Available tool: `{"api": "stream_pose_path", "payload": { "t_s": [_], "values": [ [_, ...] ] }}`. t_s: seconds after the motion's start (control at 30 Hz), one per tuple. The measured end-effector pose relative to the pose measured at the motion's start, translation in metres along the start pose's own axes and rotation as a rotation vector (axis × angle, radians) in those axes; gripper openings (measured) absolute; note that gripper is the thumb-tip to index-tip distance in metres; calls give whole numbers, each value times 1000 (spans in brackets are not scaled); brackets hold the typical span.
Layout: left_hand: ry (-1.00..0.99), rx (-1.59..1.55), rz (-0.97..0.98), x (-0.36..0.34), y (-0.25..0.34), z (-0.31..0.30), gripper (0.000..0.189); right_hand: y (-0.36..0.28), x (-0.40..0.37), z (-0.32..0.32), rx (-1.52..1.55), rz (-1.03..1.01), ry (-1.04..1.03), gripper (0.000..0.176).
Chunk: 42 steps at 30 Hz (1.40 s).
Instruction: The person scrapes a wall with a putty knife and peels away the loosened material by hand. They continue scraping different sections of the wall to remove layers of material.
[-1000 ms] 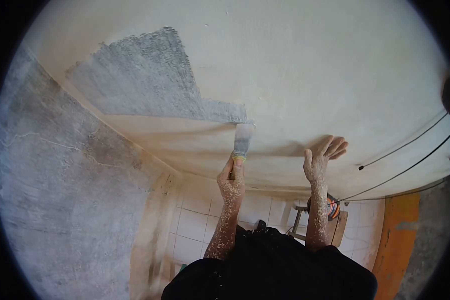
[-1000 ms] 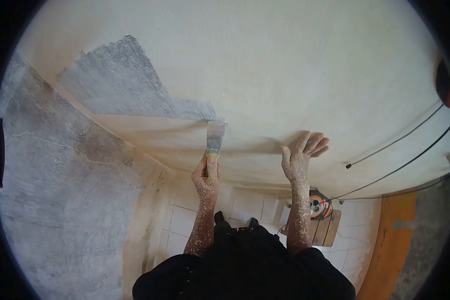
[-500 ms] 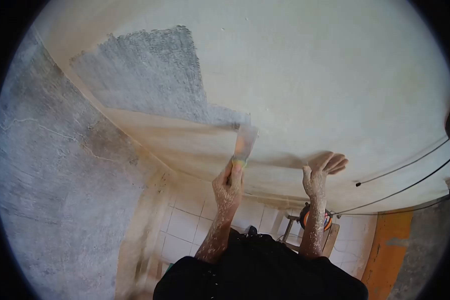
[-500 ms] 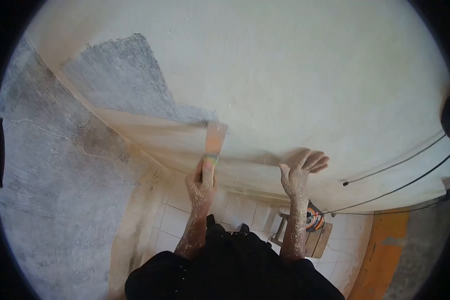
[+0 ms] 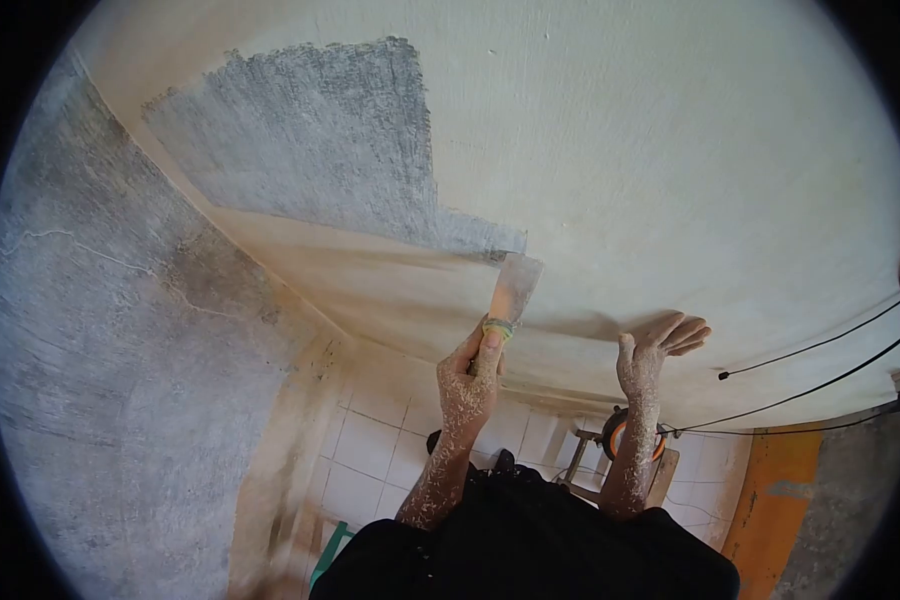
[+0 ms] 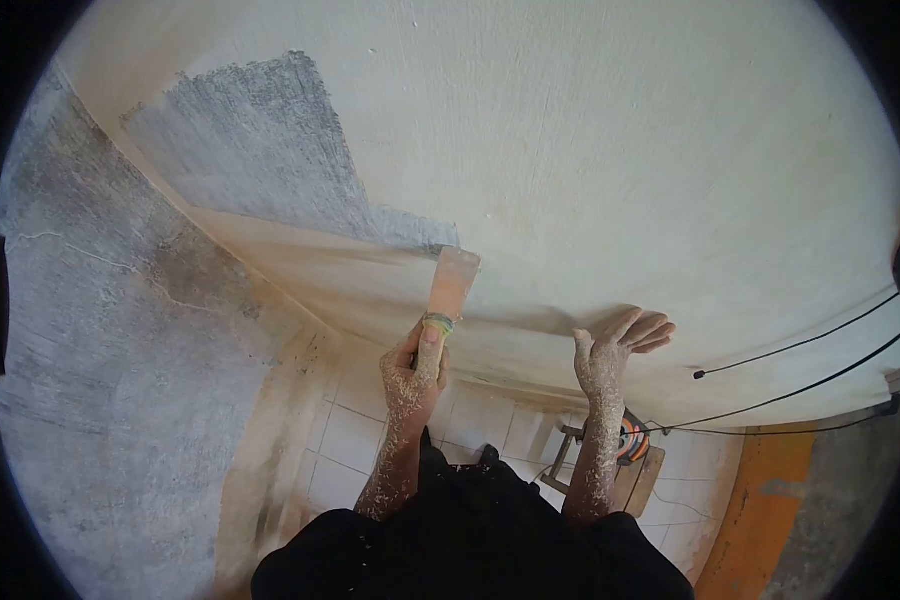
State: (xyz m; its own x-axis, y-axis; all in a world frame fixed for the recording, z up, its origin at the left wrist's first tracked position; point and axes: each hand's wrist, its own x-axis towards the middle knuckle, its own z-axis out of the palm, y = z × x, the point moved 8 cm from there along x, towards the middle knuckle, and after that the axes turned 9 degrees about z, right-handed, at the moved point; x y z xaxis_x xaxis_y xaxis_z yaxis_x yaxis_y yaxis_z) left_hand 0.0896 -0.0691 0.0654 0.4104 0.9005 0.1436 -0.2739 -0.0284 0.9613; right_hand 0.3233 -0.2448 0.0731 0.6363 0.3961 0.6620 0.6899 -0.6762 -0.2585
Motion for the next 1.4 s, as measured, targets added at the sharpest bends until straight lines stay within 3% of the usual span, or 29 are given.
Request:
{"api": "stream_pose_path", "payload": {
  "t_s": [0.1, 0.27, 0.37, 0.47, 0.67, 1.13, 1.17, 1.27, 1.3, 1.4],
  "values": [
    [37, 29, 2, 2, 6, 3, 34, 1, -1, 0, -24, -72, 46, 96],
    [34, 17, 36, 1, 10, 2, 33, 2, 0, 5, -15, -20, 17, 96],
    [-23, 9, -89, -5, -1, -10, 40, 5, -3, 3, -23, -40, 11, 96],
    [-10, 53, -61, 5, 28, 6, 39, 1, -5, 2, -4, -29, -18, 97],
    [1, 28, 35, 3, 13, -1, 34, 3, 2, 4, -11, -56, -26, 100],
    [-14, -18, -41, -2, 18, 7, 37, 3, -2, 2, 16, -43, -39, 97],
    [-17, -22, -35, 4, 20, 8, 36, 1, 0, 1, 1, -63, -11, 97],
    [-70, 116, 234, 22, 98, 42, 34, -4, -2, 1, 5, -55, -9, 97],
    [-96, -60, 129, 27, 92, 50, 35, -2, -1, 0, 10, -46, -11, 97],
    [-41, 35, 171, 24, 44, 25, 35, 5, -5, 4, 54, -29, -70, 96]
  ]
}}
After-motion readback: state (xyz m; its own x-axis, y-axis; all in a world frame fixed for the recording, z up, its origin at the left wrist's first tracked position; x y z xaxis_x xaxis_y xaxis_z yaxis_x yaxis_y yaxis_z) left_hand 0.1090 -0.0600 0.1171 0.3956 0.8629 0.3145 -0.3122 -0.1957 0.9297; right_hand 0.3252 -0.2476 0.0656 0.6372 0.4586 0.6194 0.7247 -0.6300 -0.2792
